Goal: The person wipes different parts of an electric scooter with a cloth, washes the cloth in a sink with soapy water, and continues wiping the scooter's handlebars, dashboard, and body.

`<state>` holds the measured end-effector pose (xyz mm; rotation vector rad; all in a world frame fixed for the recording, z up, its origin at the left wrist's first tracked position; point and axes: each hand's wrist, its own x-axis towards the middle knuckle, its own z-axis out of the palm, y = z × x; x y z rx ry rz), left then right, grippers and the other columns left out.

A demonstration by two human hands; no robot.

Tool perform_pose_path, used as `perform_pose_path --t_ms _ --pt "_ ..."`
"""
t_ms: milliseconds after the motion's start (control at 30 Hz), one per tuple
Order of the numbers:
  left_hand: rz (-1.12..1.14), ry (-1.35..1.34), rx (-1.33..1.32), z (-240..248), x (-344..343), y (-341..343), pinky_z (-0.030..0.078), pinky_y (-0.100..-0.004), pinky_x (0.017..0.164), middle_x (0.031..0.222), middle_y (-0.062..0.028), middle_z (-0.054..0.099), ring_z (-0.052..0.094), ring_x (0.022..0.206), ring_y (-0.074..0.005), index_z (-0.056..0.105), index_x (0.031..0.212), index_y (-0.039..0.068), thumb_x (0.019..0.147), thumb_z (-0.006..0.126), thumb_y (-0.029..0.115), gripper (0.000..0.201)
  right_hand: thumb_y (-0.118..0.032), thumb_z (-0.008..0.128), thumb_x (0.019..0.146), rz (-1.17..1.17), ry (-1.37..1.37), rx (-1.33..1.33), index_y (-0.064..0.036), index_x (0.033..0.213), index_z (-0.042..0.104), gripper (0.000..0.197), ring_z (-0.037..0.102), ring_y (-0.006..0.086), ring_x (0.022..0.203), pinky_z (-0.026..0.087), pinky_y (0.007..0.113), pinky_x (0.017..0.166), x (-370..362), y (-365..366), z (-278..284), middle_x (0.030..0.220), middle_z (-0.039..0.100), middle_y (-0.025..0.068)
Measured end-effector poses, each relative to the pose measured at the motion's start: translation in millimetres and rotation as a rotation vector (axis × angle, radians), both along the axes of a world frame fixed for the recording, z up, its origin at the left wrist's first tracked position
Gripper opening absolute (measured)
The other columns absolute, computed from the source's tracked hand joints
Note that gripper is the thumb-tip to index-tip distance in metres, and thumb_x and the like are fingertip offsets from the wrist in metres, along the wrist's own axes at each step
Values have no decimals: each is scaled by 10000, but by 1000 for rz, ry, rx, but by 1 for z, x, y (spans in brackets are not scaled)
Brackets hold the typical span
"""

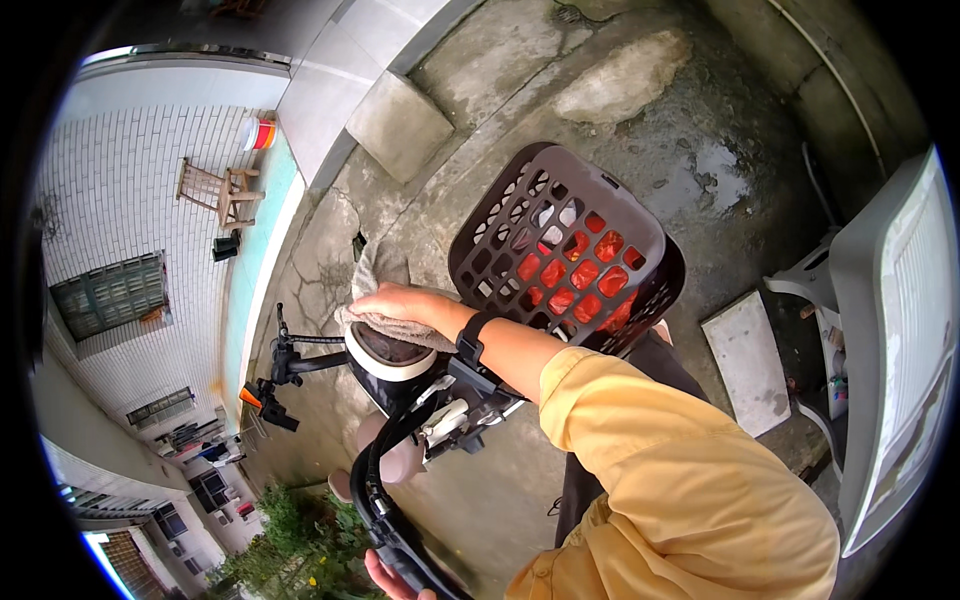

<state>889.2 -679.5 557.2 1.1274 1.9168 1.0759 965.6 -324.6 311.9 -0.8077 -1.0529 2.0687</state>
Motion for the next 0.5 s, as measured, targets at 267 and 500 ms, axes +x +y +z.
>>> perform_pose_path --t_ms 267,500 --pt "35 -41 13 -2 -6 -7 208 -399 1083 1427 -159 311 312 1305 -279 181 1440 43 669 685 277 951 -574 468 853 -399 -210 -184 16 489 472 694 440 153 512 394 366 517 14 -123 -5 472 425 44" --pt "37 12 -10 2 1 -2 212 -409 1084 1416 -178 320 322 1297 -303 176 1438 33 670 671 298 952 -213 639 806 -519 130 -37 1 1061 604 334 617 261 927 467 378 829 48 -172 49 992 639 178"
